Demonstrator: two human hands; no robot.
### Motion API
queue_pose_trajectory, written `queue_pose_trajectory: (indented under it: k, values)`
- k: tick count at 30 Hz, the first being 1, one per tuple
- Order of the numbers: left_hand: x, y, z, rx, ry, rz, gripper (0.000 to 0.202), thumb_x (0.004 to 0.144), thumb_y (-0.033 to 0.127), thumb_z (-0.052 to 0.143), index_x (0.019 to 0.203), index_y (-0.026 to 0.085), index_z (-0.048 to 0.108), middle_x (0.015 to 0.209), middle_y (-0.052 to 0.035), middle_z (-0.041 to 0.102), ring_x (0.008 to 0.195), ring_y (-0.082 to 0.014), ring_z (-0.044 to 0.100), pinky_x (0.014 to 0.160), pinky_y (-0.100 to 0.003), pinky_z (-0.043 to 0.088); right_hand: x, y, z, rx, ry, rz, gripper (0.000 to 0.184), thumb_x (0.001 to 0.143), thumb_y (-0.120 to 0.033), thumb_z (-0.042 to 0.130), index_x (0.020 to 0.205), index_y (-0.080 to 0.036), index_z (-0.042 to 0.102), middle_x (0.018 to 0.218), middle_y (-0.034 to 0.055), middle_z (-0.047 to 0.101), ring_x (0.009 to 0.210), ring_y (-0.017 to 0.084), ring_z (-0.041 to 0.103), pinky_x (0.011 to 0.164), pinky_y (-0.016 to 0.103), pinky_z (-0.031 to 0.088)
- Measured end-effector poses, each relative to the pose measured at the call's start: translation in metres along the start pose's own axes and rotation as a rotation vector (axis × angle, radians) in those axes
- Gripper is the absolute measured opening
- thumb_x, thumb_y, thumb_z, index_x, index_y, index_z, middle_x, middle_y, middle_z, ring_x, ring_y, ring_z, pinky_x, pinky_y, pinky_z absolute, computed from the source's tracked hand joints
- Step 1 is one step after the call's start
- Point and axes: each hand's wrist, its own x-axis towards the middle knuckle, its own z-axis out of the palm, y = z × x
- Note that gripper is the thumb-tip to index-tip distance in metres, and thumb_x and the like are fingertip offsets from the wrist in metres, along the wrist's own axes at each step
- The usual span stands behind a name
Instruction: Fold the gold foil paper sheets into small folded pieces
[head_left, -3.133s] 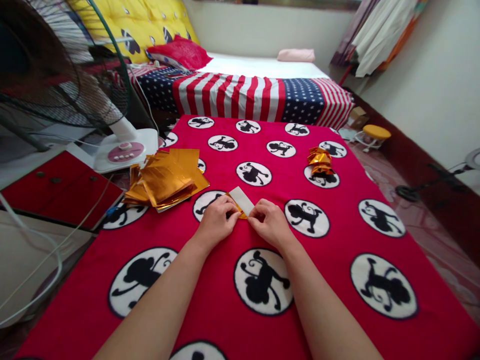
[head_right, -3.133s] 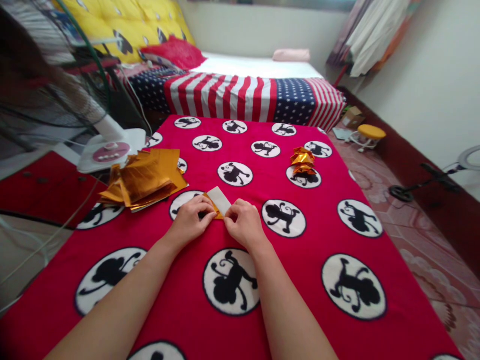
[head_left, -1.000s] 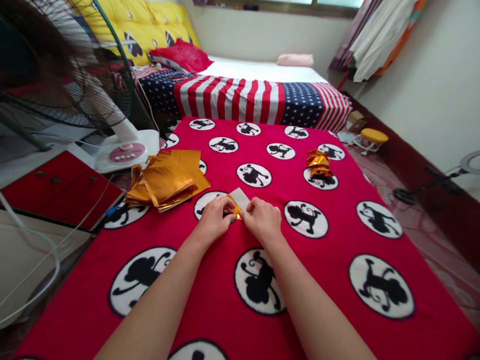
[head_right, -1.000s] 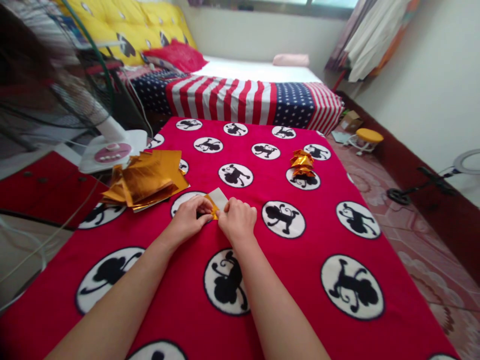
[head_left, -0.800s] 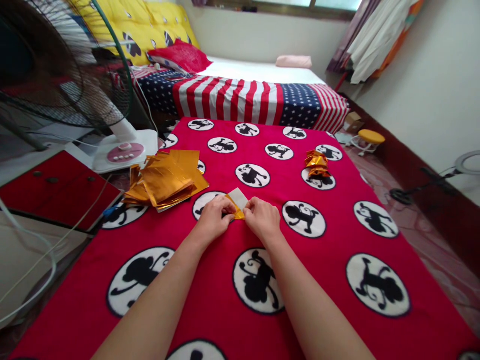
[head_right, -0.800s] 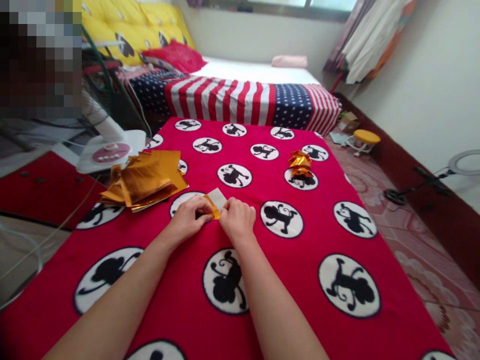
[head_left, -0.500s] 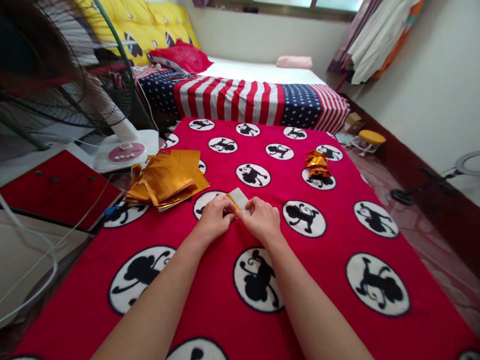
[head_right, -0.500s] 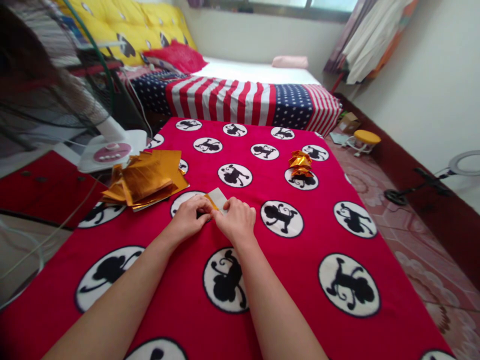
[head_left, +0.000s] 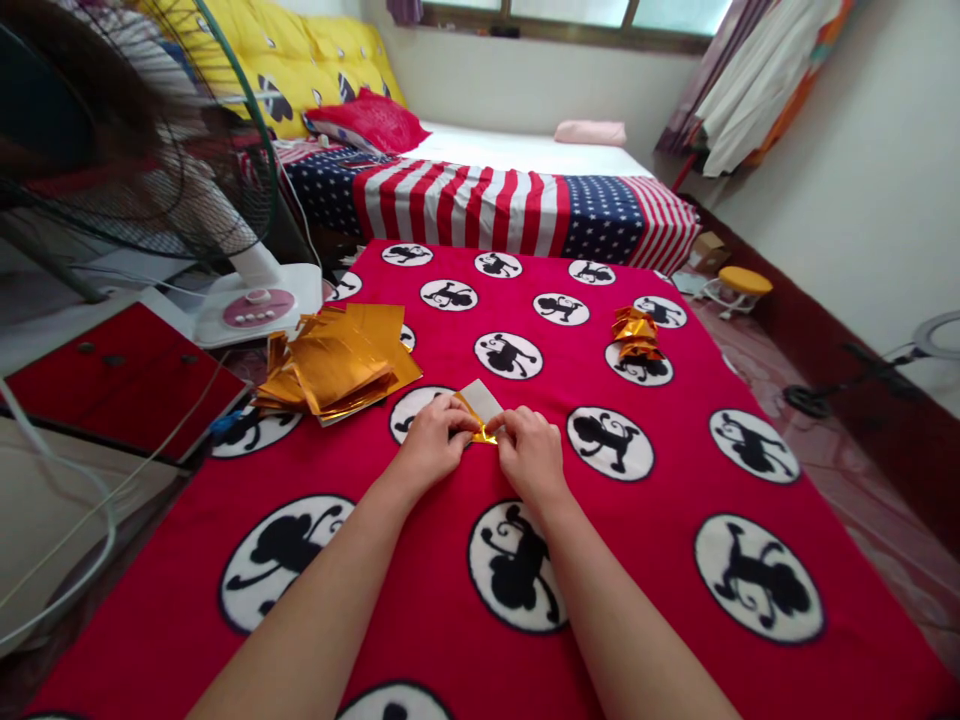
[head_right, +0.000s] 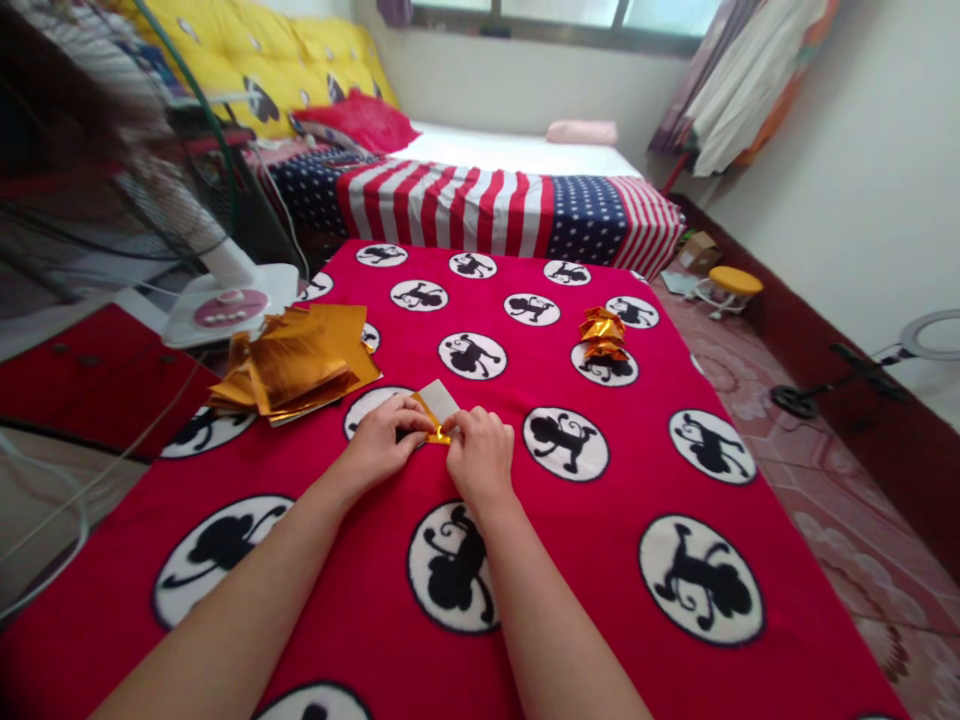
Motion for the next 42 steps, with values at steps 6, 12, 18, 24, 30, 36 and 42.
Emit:
queue_pose_trajectory:
  k: [6, 12, 18, 24, 30, 36, 42]
  values:
    - [-0.003, -0.002, 0.003, -0.01, 0.042, 0.054, 0.013, 0.077, 0.008, 0.066, 0.077, 0.018, 0.073, 0.089, -0.0038, 0.063, 0.086, -0.0166, 0.061, 0.08, -0.03, 0.049, -0.002, 0.001, 0.004, 0.061, 0.078, -0.017, 0.009, 0.082, -0.023, 0.061, 0.083, -0.023, 0.07, 0.086, 0.0018, 0.063, 0.083, 0.018, 0.056, 0.072, 0.031, 0.031]
    - [-0.005, -0.005, 0.007, -0.024, 0.103, 0.084, 0.014, 0.078, 0.007, 0.066, 0.076, 0.018, 0.072, 0.088, -0.0037, 0.063, 0.086, -0.0166, 0.06, 0.08, -0.03, 0.049, -0.002, 0.008, 0.008, 0.277, 0.201, 0.0, 0.009, 0.077, -0.017, 0.059, 0.084, -0.021, 0.064, 0.09, 0.0011, 0.06, 0.073, 0.015, 0.056, 0.072, 0.03, 0.04]
    - [-0.004, -0.009, 0.007, -0.035, 0.08, 0.18, 0.016, 0.081, 0.005, 0.063, 0.079, 0.017, 0.072, 0.093, -0.0055, 0.064, 0.089, -0.0166, 0.061, 0.083, -0.03, 0.05, 0.0, 0.012, 0.012, 0.225, 0.26, -0.024, 0.023, 0.074, -0.011, 0.055, 0.093, -0.02, 0.063, 0.096, 0.0057, 0.063, 0.092, 0.022, 0.056, 0.085, 0.035, 0.043]
    - [-0.003, -0.006, 0.005, 0.036, 0.14, 0.181, 0.012, 0.081, 0.008, 0.065, 0.081, 0.018, 0.071, 0.098, -0.0062, 0.062, 0.095, -0.0181, 0.06, 0.086, -0.032, 0.049, 0.002, 0.012, 0.012, 0.231, 0.235, 0.018, 0.03, 0.077, -0.015, 0.054, 0.105, -0.018, 0.062, 0.088, 0.005, 0.065, 0.08, 0.02, 0.057, 0.076, 0.032, 0.045]
    - [-0.004, -0.003, 0.001, 0.186, 0.159, 0.081, 0.004, 0.078, 0.016, 0.072, 0.077, 0.02, 0.071, 0.081, -0.0026, 0.062, 0.083, -0.0176, 0.059, 0.076, -0.031, 0.047, 0.001, 0.011, 0.011, 0.245, 0.221, 0.076, 0.025, 0.076, -0.018, 0.054, 0.1, -0.02, 0.063, 0.075, 0.0006, 0.066, 0.069, 0.017, 0.058, 0.065, 0.027, 0.041]
    - [-0.004, -0.004, 0.001, 0.165, 0.126, 0.074, 0.006, 0.081, 0.016, 0.067, 0.079, 0.02, 0.071, 0.078, -0.0026, 0.064, 0.079, -0.017, 0.06, 0.073, -0.029, 0.046, -0.002, 0.01, 0.009, 0.245, 0.208, 0.138, 0.03, 0.074, -0.02, 0.055, 0.104, -0.021, 0.06, 0.066, -0.003, 0.064, 0.06, 0.016, 0.059, 0.058, 0.024, 0.038]
    - [-0.006, -0.001, 0.001, 0.098, 0.032, 0.184, 0.022, 0.082, 0.006, 0.055, 0.079, 0.02, 0.072, 0.085, -0.0044, 0.065, 0.082, -0.0162, 0.061, 0.075, -0.028, 0.048, -0.003, 0.009, 0.007, 0.266, 0.206, 0.166, 0.032, 0.074, -0.022, 0.056, 0.106, -0.021, 0.059, 0.064, -0.0036, 0.065, 0.057, 0.016, 0.06, 0.057, 0.025, 0.039]
